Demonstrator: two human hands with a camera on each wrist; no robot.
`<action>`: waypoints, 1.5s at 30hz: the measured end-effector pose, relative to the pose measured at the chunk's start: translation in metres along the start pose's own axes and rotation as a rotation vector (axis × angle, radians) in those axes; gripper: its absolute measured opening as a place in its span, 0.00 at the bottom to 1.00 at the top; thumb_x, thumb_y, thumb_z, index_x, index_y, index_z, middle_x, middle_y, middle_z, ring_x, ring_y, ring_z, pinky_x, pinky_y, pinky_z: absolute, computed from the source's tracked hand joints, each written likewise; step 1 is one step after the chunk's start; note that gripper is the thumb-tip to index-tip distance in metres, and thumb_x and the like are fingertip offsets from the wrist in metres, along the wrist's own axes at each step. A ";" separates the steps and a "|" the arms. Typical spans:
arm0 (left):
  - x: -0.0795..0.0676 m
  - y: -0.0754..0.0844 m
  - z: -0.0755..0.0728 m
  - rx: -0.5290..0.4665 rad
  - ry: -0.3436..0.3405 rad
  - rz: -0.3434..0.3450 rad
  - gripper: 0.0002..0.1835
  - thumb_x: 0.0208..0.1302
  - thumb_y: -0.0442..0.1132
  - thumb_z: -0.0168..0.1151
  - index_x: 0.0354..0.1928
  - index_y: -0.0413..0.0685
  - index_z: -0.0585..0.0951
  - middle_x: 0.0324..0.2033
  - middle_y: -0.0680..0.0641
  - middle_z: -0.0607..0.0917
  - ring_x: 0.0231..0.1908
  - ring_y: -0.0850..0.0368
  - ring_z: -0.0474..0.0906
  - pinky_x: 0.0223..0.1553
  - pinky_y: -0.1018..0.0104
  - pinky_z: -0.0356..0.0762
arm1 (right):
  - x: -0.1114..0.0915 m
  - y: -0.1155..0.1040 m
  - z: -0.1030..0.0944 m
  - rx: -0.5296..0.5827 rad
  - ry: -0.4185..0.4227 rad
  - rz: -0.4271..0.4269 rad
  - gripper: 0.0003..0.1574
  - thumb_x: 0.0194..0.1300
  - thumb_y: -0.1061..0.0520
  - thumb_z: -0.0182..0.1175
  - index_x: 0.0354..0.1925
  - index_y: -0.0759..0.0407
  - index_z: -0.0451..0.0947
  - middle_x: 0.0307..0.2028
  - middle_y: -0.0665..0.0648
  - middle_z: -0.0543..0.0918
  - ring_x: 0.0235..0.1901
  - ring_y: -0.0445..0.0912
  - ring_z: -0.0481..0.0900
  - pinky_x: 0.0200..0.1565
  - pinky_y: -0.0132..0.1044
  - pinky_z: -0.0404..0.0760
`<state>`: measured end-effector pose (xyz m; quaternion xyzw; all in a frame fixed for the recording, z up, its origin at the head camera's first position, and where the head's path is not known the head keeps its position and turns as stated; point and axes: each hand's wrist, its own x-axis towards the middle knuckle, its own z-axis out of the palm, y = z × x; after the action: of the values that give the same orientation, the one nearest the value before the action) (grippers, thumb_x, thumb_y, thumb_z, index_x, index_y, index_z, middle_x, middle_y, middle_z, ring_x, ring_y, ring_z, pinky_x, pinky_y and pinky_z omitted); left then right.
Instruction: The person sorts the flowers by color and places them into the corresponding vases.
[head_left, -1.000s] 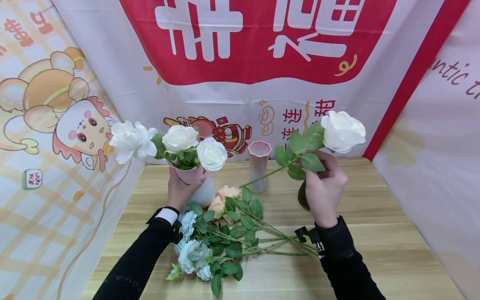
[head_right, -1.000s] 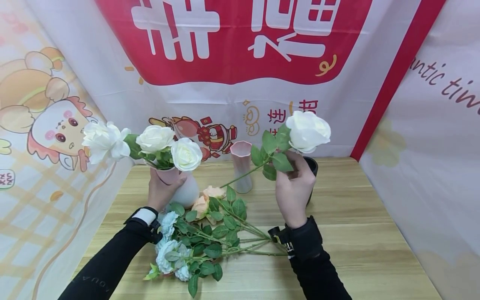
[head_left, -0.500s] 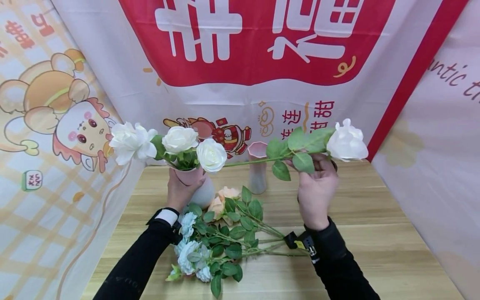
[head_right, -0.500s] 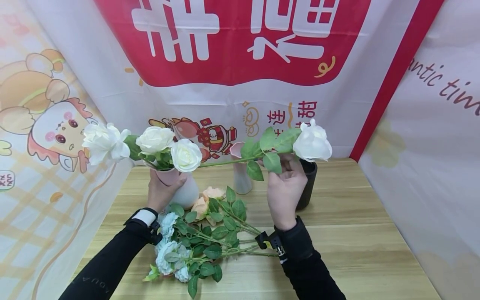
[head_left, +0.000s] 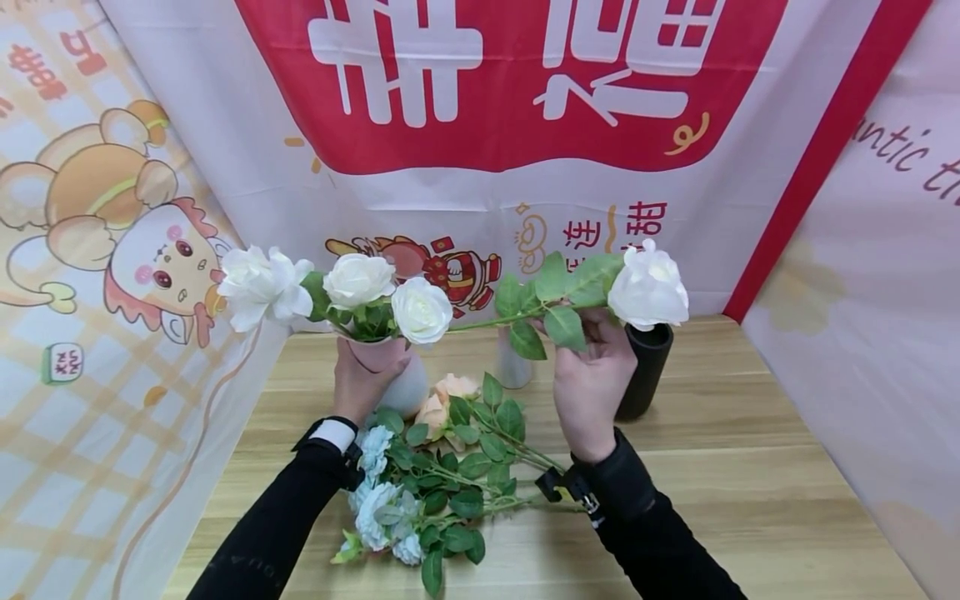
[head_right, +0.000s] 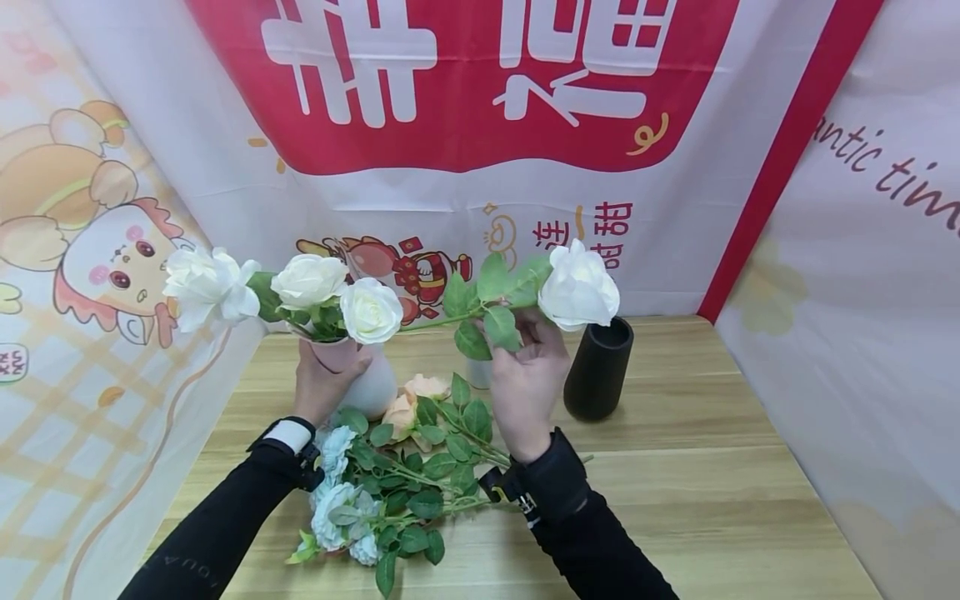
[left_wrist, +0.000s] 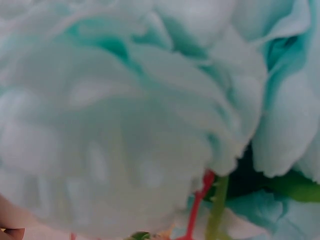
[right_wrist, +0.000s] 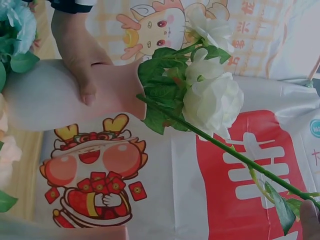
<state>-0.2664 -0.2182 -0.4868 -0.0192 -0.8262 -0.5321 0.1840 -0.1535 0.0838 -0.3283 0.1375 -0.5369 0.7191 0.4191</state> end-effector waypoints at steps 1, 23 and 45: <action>0.000 0.000 0.000 0.000 0.000 -0.002 0.59 0.45 0.57 0.80 0.73 0.54 0.52 0.66 0.44 0.67 0.62 0.48 0.67 0.60 0.46 0.66 | 0.000 -0.001 0.001 0.004 -0.002 -0.006 0.13 0.60 0.76 0.63 0.45 0.76 0.79 0.39 0.68 0.82 0.43 0.57 0.81 0.46 0.47 0.81; 0.002 -0.004 0.001 0.003 0.014 0.039 0.59 0.44 0.58 0.79 0.73 0.56 0.52 0.65 0.44 0.68 0.61 0.46 0.68 0.59 0.44 0.66 | 0.006 -0.012 0.004 0.027 -0.014 -0.028 0.11 0.62 0.74 0.62 0.45 0.77 0.78 0.38 0.70 0.81 0.39 0.57 0.82 0.43 0.50 0.82; 0.001 -0.007 0.001 -0.004 0.023 0.077 0.58 0.45 0.55 0.80 0.73 0.54 0.53 0.64 0.43 0.70 0.59 0.46 0.69 0.58 0.44 0.67 | 0.016 0.007 0.061 -0.250 -0.321 -0.441 0.21 0.49 0.84 0.58 0.42 0.73 0.77 0.35 0.66 0.83 0.30 0.52 0.83 0.36 0.34 0.83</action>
<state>-0.2690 -0.2203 -0.4927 -0.0452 -0.8216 -0.5264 0.2140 -0.1835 0.0359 -0.2990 0.3098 -0.6379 0.5081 0.4887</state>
